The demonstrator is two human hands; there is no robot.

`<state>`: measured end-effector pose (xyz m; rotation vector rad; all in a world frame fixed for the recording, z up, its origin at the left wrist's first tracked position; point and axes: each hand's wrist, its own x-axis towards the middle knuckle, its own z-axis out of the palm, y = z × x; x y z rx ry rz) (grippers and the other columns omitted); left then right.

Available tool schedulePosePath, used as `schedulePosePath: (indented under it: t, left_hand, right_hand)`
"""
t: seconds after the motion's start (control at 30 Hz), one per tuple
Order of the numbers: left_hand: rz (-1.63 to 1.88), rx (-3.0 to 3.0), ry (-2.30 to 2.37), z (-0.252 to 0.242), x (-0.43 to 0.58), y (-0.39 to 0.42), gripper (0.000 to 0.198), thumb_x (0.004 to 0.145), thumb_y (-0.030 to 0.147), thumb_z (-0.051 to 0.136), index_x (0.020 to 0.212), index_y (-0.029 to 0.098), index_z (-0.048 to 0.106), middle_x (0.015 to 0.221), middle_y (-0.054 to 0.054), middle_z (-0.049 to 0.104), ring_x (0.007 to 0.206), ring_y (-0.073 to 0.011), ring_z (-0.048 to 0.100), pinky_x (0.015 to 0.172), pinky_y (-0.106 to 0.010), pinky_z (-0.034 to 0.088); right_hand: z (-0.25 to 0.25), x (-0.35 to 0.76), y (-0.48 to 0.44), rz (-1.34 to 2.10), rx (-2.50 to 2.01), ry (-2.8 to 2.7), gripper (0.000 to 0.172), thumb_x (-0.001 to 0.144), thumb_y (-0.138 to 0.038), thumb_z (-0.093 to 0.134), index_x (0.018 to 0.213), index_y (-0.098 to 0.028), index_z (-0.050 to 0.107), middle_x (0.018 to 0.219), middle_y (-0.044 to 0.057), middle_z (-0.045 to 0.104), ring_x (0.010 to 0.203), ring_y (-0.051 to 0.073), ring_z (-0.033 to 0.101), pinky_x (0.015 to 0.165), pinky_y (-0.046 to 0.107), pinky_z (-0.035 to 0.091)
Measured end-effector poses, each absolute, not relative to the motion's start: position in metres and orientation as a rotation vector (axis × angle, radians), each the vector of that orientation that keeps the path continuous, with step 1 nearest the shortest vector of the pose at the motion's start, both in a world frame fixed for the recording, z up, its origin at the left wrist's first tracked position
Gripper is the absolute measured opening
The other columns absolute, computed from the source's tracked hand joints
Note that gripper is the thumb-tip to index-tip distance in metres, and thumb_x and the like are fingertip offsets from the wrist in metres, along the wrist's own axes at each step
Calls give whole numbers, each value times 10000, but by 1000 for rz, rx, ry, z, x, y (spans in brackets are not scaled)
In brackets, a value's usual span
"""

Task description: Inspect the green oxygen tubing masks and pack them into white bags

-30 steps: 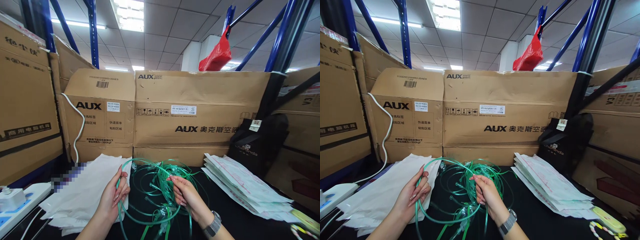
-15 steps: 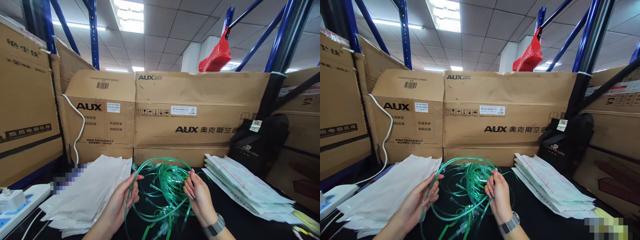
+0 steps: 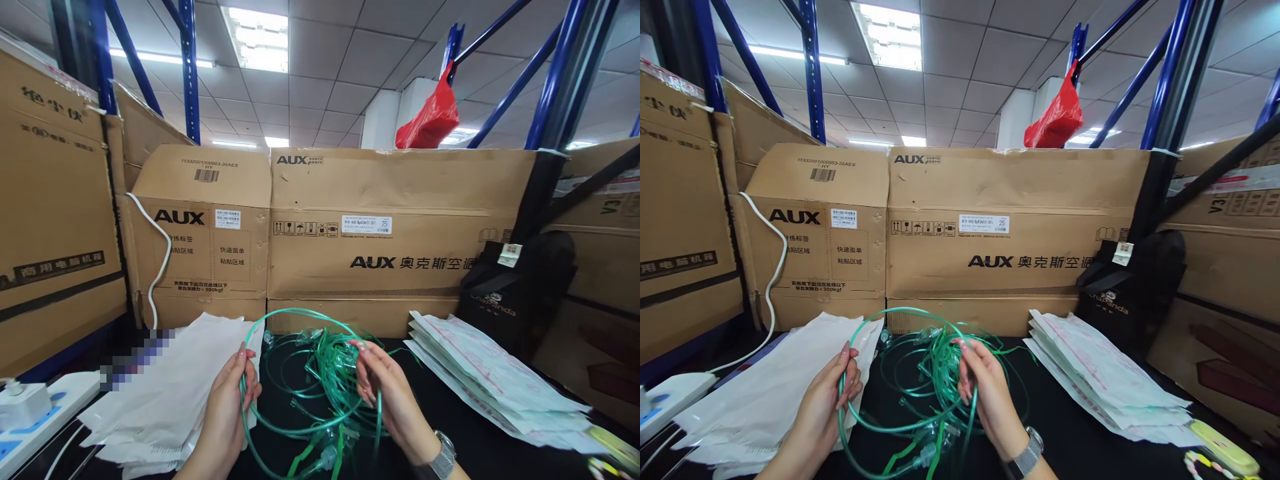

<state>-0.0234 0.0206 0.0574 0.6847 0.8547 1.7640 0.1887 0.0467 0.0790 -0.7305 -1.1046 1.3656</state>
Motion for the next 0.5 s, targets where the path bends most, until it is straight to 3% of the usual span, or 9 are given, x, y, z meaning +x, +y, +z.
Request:
schedulePosePath:
  t: [0.1,0.2,0.5]
  left_hand:
    - [1868,676,835,59,-27,20,169,745,340,556,716,174,538,414,99,406,321,-18,275,381,-133,281]
    - [1920,640,800,62,-28,20,158,739,327,566,715,175,533,398,100,393,322,-24,285,365,-131,269]
    - [1928,643,799,62,-27,22,177,724,334,582,738,161,547,407,101,389,318,-19,278,344,-134,249]
  right_hand:
    - [81,184,42,1390,-733,-1266,306,676,-319,645,942,-179,588,540,-42,497,478,91,452,486,219,385]
    - [81,180,38,1441,-654,-1339,359,673,-304,645,1009,-195,578,671,-8,557,637,126,515,647,258,393]
    - [71,183,49,1416,-802,-1498,346,719,-430,564,908,-144,612,520,0,594,497,111,471,525,235,331]
